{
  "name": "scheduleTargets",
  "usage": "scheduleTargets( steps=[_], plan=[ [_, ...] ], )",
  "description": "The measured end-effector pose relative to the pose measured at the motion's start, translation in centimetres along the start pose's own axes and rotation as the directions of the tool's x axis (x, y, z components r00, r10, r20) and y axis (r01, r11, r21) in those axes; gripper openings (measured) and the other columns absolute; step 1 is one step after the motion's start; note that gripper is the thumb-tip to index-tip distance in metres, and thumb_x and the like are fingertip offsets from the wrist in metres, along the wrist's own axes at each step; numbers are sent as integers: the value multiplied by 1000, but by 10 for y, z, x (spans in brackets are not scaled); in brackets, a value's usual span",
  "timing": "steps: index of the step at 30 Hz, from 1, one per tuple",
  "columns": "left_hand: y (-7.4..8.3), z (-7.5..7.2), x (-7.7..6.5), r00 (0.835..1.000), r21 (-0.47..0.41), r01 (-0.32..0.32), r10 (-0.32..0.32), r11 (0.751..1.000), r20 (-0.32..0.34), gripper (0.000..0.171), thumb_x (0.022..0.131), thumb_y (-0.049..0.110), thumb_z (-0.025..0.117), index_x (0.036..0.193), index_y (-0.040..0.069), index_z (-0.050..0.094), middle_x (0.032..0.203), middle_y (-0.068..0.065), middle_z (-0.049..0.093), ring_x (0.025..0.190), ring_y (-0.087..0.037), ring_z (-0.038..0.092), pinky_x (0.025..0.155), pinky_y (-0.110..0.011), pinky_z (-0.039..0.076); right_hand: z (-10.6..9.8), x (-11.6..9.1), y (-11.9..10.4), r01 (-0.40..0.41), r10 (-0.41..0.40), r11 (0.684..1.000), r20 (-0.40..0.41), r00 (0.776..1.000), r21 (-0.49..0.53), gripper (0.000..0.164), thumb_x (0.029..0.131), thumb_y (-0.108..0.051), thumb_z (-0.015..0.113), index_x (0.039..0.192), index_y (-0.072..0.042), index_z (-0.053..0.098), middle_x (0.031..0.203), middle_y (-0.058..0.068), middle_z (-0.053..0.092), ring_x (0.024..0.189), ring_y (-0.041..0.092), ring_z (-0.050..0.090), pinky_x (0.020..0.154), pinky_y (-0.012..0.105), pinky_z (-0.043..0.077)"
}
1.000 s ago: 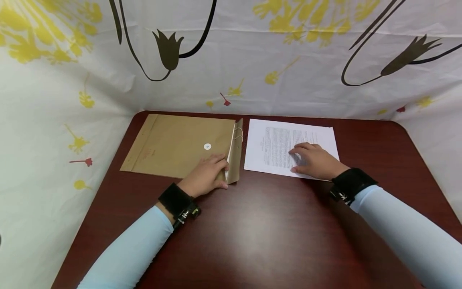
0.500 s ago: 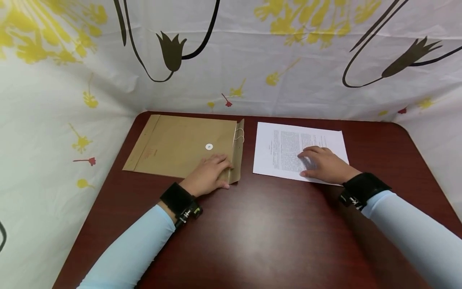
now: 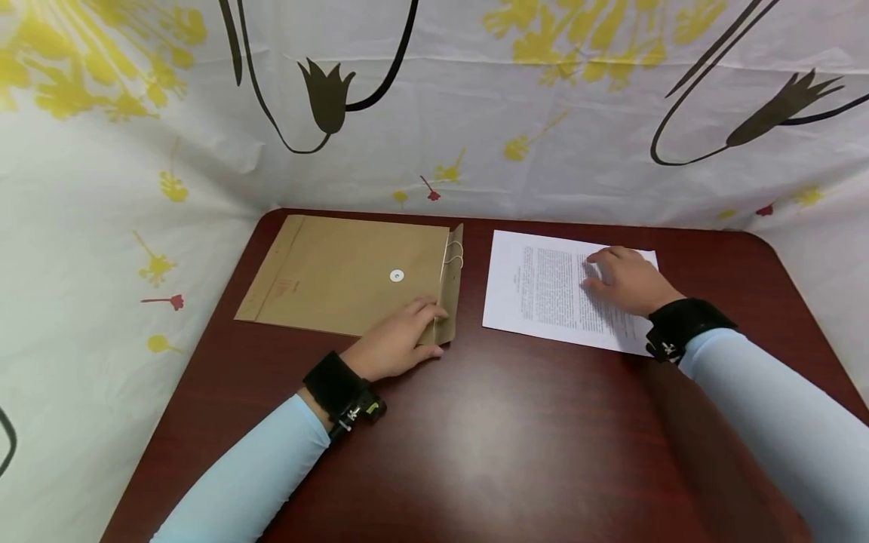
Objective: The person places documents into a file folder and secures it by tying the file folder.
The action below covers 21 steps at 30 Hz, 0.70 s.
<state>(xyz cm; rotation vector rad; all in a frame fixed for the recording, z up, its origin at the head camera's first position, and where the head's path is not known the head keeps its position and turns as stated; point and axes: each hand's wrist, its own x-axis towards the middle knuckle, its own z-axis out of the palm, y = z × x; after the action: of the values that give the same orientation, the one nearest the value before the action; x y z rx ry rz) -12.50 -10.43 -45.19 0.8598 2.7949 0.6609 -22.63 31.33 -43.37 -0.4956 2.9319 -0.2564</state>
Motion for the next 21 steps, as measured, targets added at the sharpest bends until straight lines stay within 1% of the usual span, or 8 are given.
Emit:
scheduleTargets(
  steps=[2, 3, 5, 8, 9, 13, 16, 21],
  plan=[
    [1, 3, -2, 1000, -25, 9, -9, 1000, 7, 54, 95, 37, 70, 140, 16, 50, 153, -11, 41, 138, -23, 46, 110, -37, 43, 0, 5, 12, -25, 25, 1000, 6, 1000, 3, 59, 99, -37, 59, 142, 1, 44, 149, 29, 38, 140, 46, 31, 114, 65, 25],
    [1, 3, -3, 1000, -38, 16, -16, 999, 6, 53, 95, 36, 69, 140, 16, 50, 154, -11, 40, 139, -24, 45, 110, -38, 43, 1, 7, 17, -35, 34, 999, 13, 999, 14, 59, 100, -37, 58, 141, 2, 44, 147, 29, 39, 137, 46, 34, 113, 65, 27],
    [2, 4, -4, 1000, -58, 24, -24, 998, -4, 49, 97, 33, 67, 140, 15, 51, 155, -11, 40, 140, -24, 44, 111, -38, 42, 1, 11, 24, -52, 51, 998, 30, 998, 45, 58, 100, -39, 58, 138, 3, 45, 141, 29, 43, 130, 44, 41, 110, 65, 31],
    [3, 2, -5, 999, -79, 23, -24, 997, -22, 40, 101, 19, 60, 139, 13, 52, 154, -11, 40, 141, -24, 43, 112, -38, 41, 0, 13, 29, -79, 75, 994, 59, 995, 72, 57, 99, -42, 60, 131, 4, 47, 131, 28, 47, 116, 41, 46, 105, 65, 37],
    [3, 1, -5, 999, -84, 23, -25, 996, -24, 39, 101, 14, 56, 140, 13, 52, 154, -12, 40, 142, -24, 42, 112, -38, 40, -1, 13, 29, -89, 84, 994, 64, 994, 67, 57, 98, -42, 62, 130, 4, 48, 129, 27, 48, 113, 40, 47, 104, 65, 39],
    [4, -1, -6, 999, -96, 34, -35, 995, -13, 47, 97, -3, 45, 142, 11, 50, 156, -10, 39, 143, -23, 40, 114, -36, 38, -8, 12, 29, -129, 125, 990, 73, 989, 49, 65, 90, -40, 74, 133, 2, 47, 134, 30, 44, 117, 44, 43, 103, 69, 36],
    [4, -1, -6, 999, -103, 46, -46, 994, -4, 50, 96, -7, 43, 142, 11, 50, 156, -9, 38, 144, -22, 40, 114, -36, 38, -14, 13, 29, -154, 150, 987, 103, 983, 40, 77, 83, -42, 81, 137, -1, 45, 136, 31, 40, 116, 47, 41, 100, 73, 36],
    [3, 0, -6, 999, -108, 35, -36, 994, -6, 51, 95, -8, 42, 142, 10, 50, 155, -10, 39, 144, -21, 39, 115, -35, 36, -20, 14, 31, -180, 176, 984, 168, 970, 6, 89, 74, -50, 84, 140, -5, 45, 137, 34, 35, 113, 51, 38, 96, 75, 36]
  ],
)
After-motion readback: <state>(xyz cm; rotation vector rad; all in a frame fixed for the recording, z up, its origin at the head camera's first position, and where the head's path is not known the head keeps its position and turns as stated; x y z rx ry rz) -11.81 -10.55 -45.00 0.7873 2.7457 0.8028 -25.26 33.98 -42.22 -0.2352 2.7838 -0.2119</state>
